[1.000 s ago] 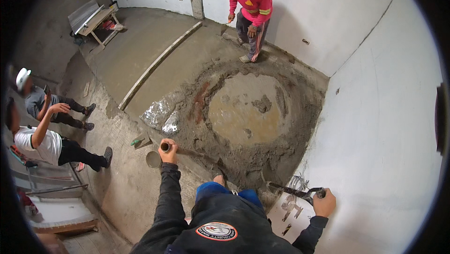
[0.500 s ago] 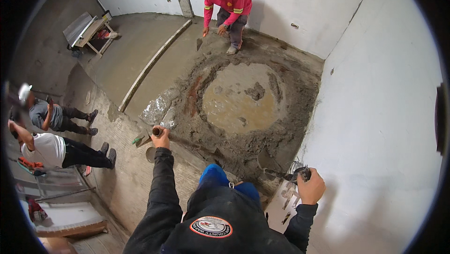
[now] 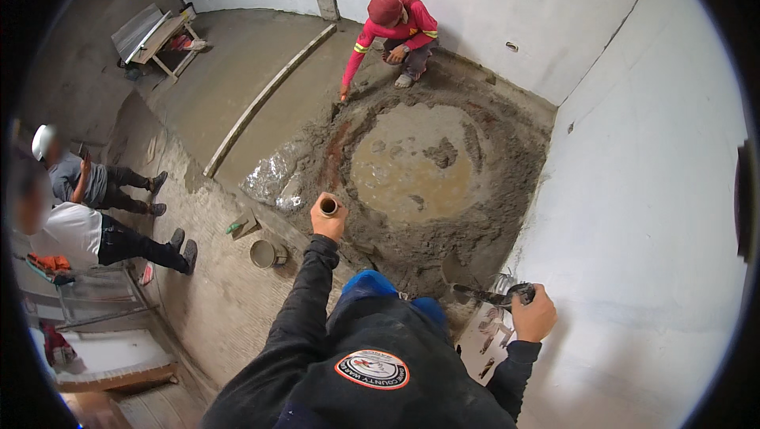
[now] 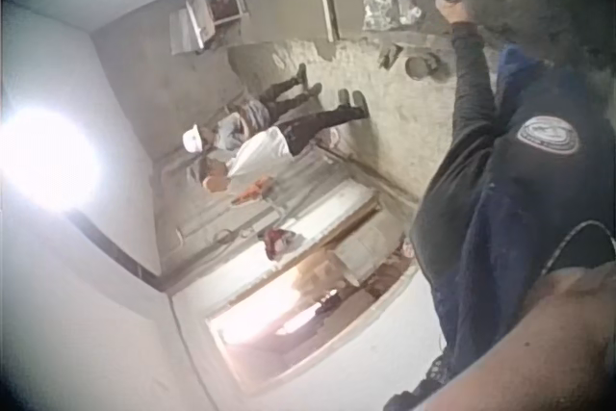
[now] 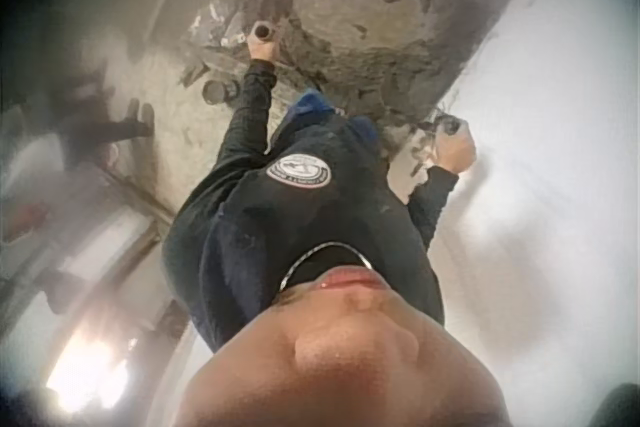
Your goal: The person uses a shovel to spread and level wet cement on a floor while standing barefoot in the mixture. Another worker in a red jacket assists by smoothing the surface with a trowel. The camera wearer repeatedly scoops and pushes the cement to cover the floor area.
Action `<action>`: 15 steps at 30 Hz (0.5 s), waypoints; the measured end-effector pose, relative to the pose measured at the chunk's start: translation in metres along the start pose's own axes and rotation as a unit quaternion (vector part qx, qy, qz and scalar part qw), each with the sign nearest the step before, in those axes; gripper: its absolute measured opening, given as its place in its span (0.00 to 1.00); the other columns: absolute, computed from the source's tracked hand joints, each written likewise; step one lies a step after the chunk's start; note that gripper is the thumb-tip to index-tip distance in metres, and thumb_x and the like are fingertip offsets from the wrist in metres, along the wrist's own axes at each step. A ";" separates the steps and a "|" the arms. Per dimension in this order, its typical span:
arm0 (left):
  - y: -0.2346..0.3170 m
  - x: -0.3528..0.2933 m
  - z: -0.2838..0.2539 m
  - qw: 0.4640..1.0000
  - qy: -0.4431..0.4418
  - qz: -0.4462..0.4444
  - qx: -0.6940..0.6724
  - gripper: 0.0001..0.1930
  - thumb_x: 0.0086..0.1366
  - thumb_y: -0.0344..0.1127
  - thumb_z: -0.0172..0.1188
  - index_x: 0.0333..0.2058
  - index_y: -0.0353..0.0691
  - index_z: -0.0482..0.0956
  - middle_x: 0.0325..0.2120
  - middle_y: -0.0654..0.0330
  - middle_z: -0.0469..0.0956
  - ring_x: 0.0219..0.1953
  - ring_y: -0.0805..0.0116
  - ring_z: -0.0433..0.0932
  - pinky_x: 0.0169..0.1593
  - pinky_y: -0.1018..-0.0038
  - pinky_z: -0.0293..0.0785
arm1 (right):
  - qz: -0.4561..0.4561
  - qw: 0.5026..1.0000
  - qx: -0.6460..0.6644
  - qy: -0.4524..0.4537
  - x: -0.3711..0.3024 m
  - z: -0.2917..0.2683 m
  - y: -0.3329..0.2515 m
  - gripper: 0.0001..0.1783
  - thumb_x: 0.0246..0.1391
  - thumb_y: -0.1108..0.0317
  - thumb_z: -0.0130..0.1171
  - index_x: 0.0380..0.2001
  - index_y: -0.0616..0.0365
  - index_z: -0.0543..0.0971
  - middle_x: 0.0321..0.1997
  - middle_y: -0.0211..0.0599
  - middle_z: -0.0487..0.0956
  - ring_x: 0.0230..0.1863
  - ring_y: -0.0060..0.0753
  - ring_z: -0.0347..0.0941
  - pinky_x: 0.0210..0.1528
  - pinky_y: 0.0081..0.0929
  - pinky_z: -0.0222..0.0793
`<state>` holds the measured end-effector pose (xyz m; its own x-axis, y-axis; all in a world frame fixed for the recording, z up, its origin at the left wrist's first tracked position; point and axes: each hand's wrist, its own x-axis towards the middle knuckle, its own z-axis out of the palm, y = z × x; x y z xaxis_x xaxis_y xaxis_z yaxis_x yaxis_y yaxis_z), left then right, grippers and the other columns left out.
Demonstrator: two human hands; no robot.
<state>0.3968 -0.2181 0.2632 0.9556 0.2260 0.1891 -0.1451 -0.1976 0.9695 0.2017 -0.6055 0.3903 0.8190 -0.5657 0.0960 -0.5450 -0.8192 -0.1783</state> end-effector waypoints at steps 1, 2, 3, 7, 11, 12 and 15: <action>-0.001 0.005 -0.002 1.000 -0.015 -0.003 0.000 0.06 0.49 0.26 0.56 0.23 0.42 0.67 0.21 0.66 0.68 0.24 0.75 0.66 0.30 0.74 0.65 | 0.013 1.000 -0.005 -0.024 0.003 -0.002 -0.005 0.17 0.33 0.59 0.63 0.28 0.56 0.78 0.27 0.43 0.79 0.30 0.47 0.75 0.32 0.39 0.69; -0.002 0.011 -0.005 0.999 -0.015 0.018 0.021 0.06 0.49 0.26 0.56 0.23 0.42 0.67 0.21 0.66 0.67 0.24 0.75 0.66 0.30 0.74 0.65 | 0.027 0.998 -0.009 -0.048 0.006 -0.006 -0.011 0.16 0.32 0.59 0.63 0.27 0.56 0.78 0.26 0.43 0.78 0.30 0.48 0.75 0.32 0.40 0.69; -0.003 0.016 -0.006 0.999 -0.018 0.017 0.020 0.06 0.48 0.26 0.56 0.23 0.42 0.67 0.21 0.66 0.67 0.24 0.75 0.66 0.30 0.74 0.65 | 0.042 0.996 -0.016 -0.072 0.009 -0.009 -0.014 0.16 0.32 0.59 0.63 0.26 0.56 0.78 0.25 0.44 0.78 0.30 0.48 0.75 0.32 0.40 0.69; -0.007 0.038 -0.018 1.000 -0.024 0.004 0.005 0.06 0.45 0.25 0.55 0.22 0.42 0.67 0.21 0.66 0.68 0.24 0.74 0.66 0.31 0.75 0.66 | 0.032 0.990 -0.029 -0.136 0.013 -0.003 -0.019 0.15 0.31 0.59 0.63 0.22 0.58 0.78 0.23 0.46 0.77 0.28 0.50 0.74 0.32 0.40 0.69; -0.015 0.063 -0.039 1.000 -0.025 -0.003 -0.012 0.06 0.44 0.24 0.55 0.21 0.40 0.68 0.21 0.65 0.69 0.25 0.73 0.67 0.32 0.75 0.66 | 0.041 0.987 -0.002 -0.157 -0.001 0.007 -0.042 0.13 0.30 0.61 0.62 0.20 0.60 0.77 0.20 0.46 0.76 0.25 0.50 0.73 0.29 0.40 0.68; -0.015 0.067 -0.044 0.999 -0.032 -0.003 -0.016 0.06 0.43 0.24 0.55 0.21 0.40 0.68 0.21 0.65 0.70 0.25 0.72 0.68 0.32 0.75 0.66 | 0.052 0.986 0.000 -0.158 -0.007 0.008 -0.048 0.13 0.30 0.62 0.62 0.20 0.60 0.77 0.20 0.46 0.76 0.25 0.50 0.73 0.29 0.39 0.68; -0.016 0.083 -0.052 0.998 -0.047 -0.022 -0.028 0.06 0.43 0.22 0.55 0.21 0.39 0.69 0.22 0.64 0.70 0.26 0.72 0.69 0.33 0.75 0.67 | 0.087 0.983 -0.004 -0.159 -0.027 0.007 -0.061 0.12 0.30 0.63 0.63 0.19 0.59 0.77 0.19 0.45 0.75 0.25 0.51 0.72 0.29 0.40 0.68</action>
<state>0.4649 -0.1470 0.2709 0.9810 0.1413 0.1330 -0.1138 -0.1358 0.9842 0.2139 -0.5397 0.3914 0.7278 -0.6398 -0.2469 -0.6816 -0.7146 -0.1573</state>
